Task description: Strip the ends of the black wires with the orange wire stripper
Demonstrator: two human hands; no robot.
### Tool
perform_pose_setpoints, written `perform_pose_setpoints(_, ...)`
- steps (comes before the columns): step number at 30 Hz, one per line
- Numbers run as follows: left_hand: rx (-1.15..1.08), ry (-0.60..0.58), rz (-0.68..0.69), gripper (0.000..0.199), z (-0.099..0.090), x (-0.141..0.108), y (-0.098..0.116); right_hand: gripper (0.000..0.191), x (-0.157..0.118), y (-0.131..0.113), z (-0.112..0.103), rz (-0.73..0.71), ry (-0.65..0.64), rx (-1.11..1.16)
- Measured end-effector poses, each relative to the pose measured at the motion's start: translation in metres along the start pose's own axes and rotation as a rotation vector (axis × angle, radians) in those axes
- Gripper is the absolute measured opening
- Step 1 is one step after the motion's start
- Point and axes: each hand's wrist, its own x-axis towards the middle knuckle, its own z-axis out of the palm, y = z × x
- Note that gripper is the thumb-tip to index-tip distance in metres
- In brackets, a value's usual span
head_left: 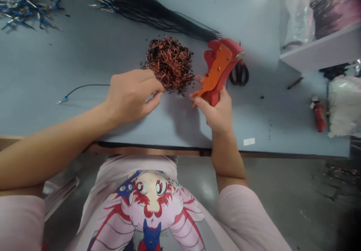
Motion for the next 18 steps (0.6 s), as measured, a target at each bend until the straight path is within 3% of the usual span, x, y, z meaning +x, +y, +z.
perform_pose_setpoints(4,0.000,0.039,-0.016,0.005,0.003,0.000,0.002,0.038,-0.004,-0.004,-0.001,0.036,-0.029,0.025)
perform_pose_setpoints(9,-0.199,0.138,-0.080,0.008,-0.004,0.006,0.005,0.040,-0.010,-0.016,0.004,0.263,-0.205,0.370)
perform_pose_setpoints(13,-0.296,0.103,-0.264,0.012,-0.010,0.008,0.011,0.046,-0.014,-0.019,0.012,0.500,-0.399,0.606)
perform_pose_setpoints(18,-0.317,0.055,-0.342,0.013,-0.008,0.006,0.011,0.044,-0.018,-0.019,0.016,0.593,-0.568,0.755)
